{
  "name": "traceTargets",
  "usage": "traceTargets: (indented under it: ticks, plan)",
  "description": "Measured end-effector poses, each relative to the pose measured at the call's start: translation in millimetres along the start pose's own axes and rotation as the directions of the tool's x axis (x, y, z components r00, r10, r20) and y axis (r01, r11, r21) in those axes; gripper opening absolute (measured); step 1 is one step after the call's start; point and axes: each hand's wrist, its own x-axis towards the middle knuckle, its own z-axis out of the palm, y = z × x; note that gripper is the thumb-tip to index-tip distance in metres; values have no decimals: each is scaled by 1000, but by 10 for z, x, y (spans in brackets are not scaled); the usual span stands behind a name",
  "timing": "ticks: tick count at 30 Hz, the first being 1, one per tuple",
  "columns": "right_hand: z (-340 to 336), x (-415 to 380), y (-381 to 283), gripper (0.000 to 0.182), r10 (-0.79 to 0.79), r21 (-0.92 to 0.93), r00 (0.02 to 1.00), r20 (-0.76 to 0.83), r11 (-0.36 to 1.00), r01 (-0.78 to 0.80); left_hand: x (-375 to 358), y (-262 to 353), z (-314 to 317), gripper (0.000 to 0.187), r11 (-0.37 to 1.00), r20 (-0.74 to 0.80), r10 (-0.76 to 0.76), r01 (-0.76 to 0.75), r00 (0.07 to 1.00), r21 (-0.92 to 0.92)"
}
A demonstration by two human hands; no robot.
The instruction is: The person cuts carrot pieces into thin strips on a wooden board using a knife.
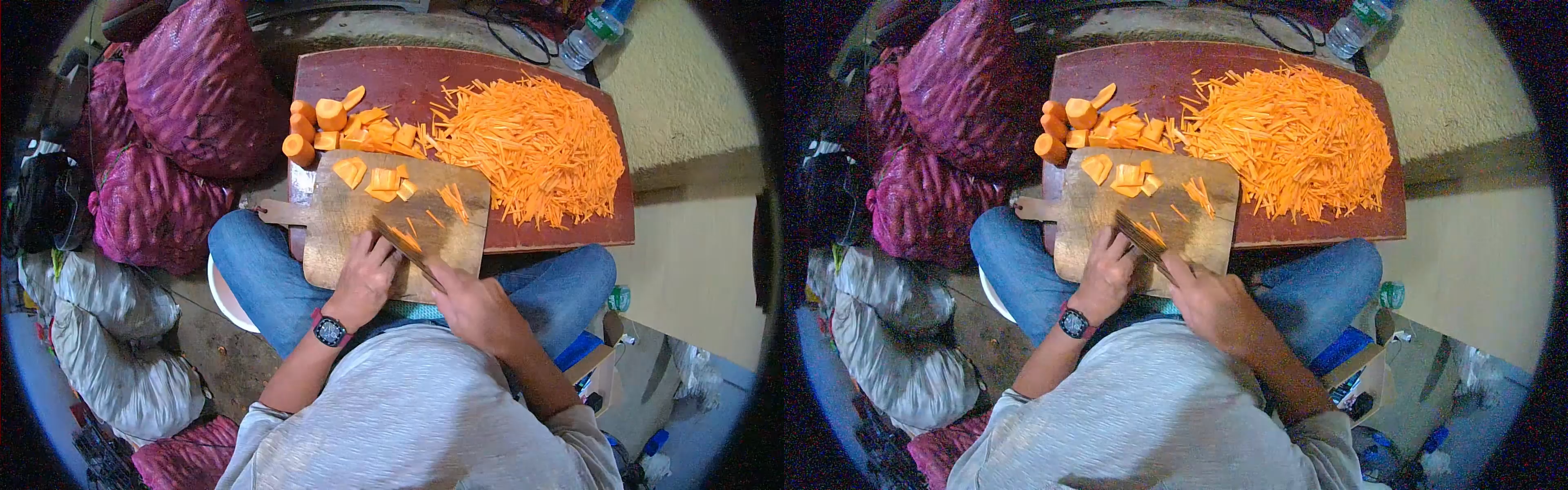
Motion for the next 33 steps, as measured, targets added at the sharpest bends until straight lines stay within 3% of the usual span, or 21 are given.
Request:
traceTargets:
  ticks: [2,6,8,9,11,14,18,21,23,27,30,32,33]
  plan:
    - [4,123,-28,44,2,-68,1000,19,998,-1,11,10,-13,36,1000,-24,16,-16,1000,18]
    - [-61,-82,-17,43,-58,-33,997,-56,998,56,-31,-27,-5,36,1000,-16,2,-2,1000,0]
    - [-120,-149,-90,45,135,-57,987,83,990,-131,-34,-33,14,36,1000,-29,10,-10,1000,7]
    - [-72,-124,-65,45,136,-56,987,86,990,-131,-34,-38,14,37,999,-38,34,-33,999,18]
    - [39,-18,-2,44,-49,-51,998,-46,998,47,-32,-45,17,37,999,-47,23,-22,999,29]
    - [0,216,-103,46,19,-100,998,52,995,-14,-41,-22,20,37,999,-54,14,-12,998,42]
    - [-43,-36,-57,46,-47,-56,999,-6,997,46,-48,-27,0,37,998,-62,20,-16,998,68]
    - [5,-59,-39,38,19,-147,999,37,989,-13,-59,-7,4,38,999,-46,-9,11,999,48]
    - [106,59,8,46,-102,-47,990,-93,994,98,-54,-26,-1,39,999,-58,7,-4,998,48]
    - [25,197,-91,47,-30,-51,999,-9,998,30,-62,-19,-25,41,999,-78,14,-12,997,32]
    - [-9,-3,-64,36,-149,-138,986,-71,981,139,-97,-39,-11,44,1000,-69,-9,8,998,-9]
    - [-15,-48,-88,37,54,-191,997,52,981,-43,-128,-48,27,46,999,-47,-33,32,998,-10]
    - [34,-15,-67,37,53,-191,997,54,981,-41,-131,-58,31,48,999,-20,-38,38,999,-7]
